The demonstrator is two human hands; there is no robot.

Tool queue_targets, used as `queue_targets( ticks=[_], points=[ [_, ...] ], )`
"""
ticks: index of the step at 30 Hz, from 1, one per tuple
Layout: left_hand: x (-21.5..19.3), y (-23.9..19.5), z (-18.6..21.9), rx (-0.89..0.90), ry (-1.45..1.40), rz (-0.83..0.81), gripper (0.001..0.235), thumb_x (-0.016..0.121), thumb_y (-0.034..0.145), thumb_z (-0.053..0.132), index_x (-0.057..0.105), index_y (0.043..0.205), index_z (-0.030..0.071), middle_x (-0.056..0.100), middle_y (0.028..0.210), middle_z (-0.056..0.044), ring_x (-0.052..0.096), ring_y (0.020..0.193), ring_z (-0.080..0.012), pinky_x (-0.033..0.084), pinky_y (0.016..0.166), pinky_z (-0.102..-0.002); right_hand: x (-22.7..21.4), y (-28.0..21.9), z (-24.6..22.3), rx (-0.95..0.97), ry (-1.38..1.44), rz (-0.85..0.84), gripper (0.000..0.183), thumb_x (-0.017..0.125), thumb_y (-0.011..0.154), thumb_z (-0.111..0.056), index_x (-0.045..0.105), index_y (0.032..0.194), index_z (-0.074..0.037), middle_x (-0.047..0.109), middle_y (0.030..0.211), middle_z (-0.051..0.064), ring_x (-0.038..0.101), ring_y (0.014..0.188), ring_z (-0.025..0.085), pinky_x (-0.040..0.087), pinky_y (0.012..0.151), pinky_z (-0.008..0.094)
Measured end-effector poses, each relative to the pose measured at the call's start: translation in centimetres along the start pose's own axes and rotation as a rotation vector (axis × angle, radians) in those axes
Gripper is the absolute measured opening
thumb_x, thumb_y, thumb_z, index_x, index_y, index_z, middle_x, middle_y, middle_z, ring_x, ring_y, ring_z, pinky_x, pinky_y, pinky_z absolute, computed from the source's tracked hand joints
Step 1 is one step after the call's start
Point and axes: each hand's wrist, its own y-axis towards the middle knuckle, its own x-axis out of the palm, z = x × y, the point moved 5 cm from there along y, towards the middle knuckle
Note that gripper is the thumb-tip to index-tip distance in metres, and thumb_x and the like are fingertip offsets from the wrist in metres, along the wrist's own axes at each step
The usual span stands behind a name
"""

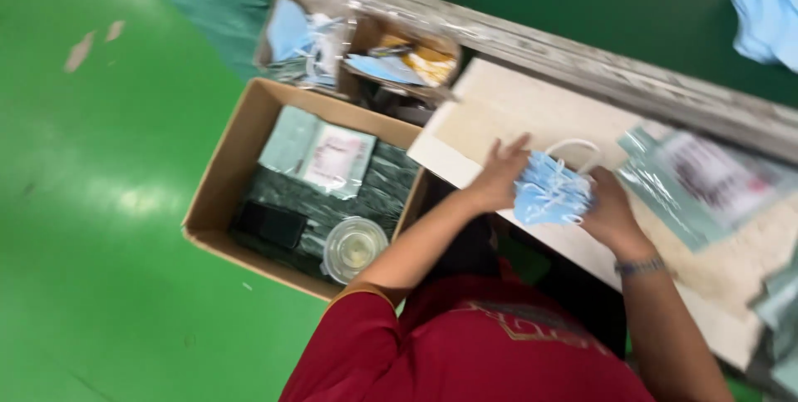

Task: Packing blue face masks into plastic bags and writing batch information on a label.

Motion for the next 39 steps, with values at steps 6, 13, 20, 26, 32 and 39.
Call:
queue_targets(
  ticks=[6, 13, 20, 26, 32, 39],
  points=[
    [-2.3, 1.4, 3.7, -0.007, 0.026, -0.087, 0.062, 0.080, 0.081, 0.031, 0.056, 0.135, 0.012, 0.058, 0.147, -0.012, 0.034, 0.155, -0.0323, 0.016, 0.126, -0.063, 1.5, 0.0, 0.6, 0.330, 0.196, -0.109, 0.038, 0.075, 0.087, -0.024, 0.076, 0.118, -0.003, 0.078, 0.110, 0.017, 0.075, 0.099, 0.025, 0.056, 0.088, 0.038],
    [-6.2, 0.3, 9.6, -0.087, -0.313, -0.191, 0.079, 0.083, 0.077, 0.025, 0.051, 0.149, 0.013, 0.065, 0.130, -0.010, 0.056, 0.127, -0.0252, 0.046, 0.110, -0.040, -1.3, -3.5, 1.2, 0.180, 0.421, -0.048, 0.045, 0.071, 0.087, -0.026, 0.067, 0.126, -0.004, 0.072, 0.127, 0.012, 0.066, 0.116, 0.026, 0.049, 0.103, 0.040],
    [-5.9, -1.7, 11.7, -0.040, -0.851, -0.264, 0.077, 0.085, 0.086, 0.030, 0.050, 0.149, 0.004, 0.063, 0.141, -0.012, 0.060, 0.132, -0.0211, 0.048, 0.113, -0.037, -3.2, -7.0, -0.1, -0.249, 0.361, -0.044, 0.061, 0.070, 0.088, -0.026, 0.054, 0.140, 0.003, 0.056, 0.143, 0.018, 0.051, 0.131, 0.035, 0.027, 0.115, 0.049],
    [-9.6, 1.1, 5.8, -0.257, -0.246, -0.641, 0.045, 0.078, 0.090, 0.028, 0.072, 0.130, 0.009, 0.074, 0.125, -0.014, 0.068, 0.116, -0.0326, 0.056, 0.103, -0.042, -7.8, -8.1, 7.5, 0.139, -0.386, 0.231, 0.029, 0.066, 0.093, -0.017, 0.075, 0.116, -0.002, 0.067, 0.123, 0.017, 0.061, 0.112, 0.035, 0.051, 0.097, 0.045],
    [-1.3, 5.4, 11.7, 0.259, -0.065, -0.731, 0.051, 0.080, 0.082, 0.045, 0.074, 0.121, 0.014, 0.052, 0.152, -0.018, 0.044, 0.145, -0.0364, 0.038, 0.121, -0.042, -6.7, -8.1, 1.0, -0.113, -0.627, 0.206, 0.025, 0.068, 0.082, -0.015, 0.074, 0.099, 0.002, 0.067, 0.098, 0.012, 0.066, 0.090, 0.029, 0.056, 0.078, 0.040],
    [7.8, 4.1, 13.6, 0.137, 0.201, -1.059, 0.064, 0.075, 0.078, 0.059, 0.067, 0.133, 0.027, 0.009, 0.169, -0.015, 0.001, 0.157, -0.0322, 0.012, 0.122, -0.056, -6.3, -6.7, 4.4, 0.036, -0.700, 0.142, 0.020, 0.068, 0.074, -0.014, 0.071, 0.092, -0.005, 0.066, 0.092, 0.012, 0.067, 0.086, 0.028, 0.057, 0.071, 0.040]
  ],
)
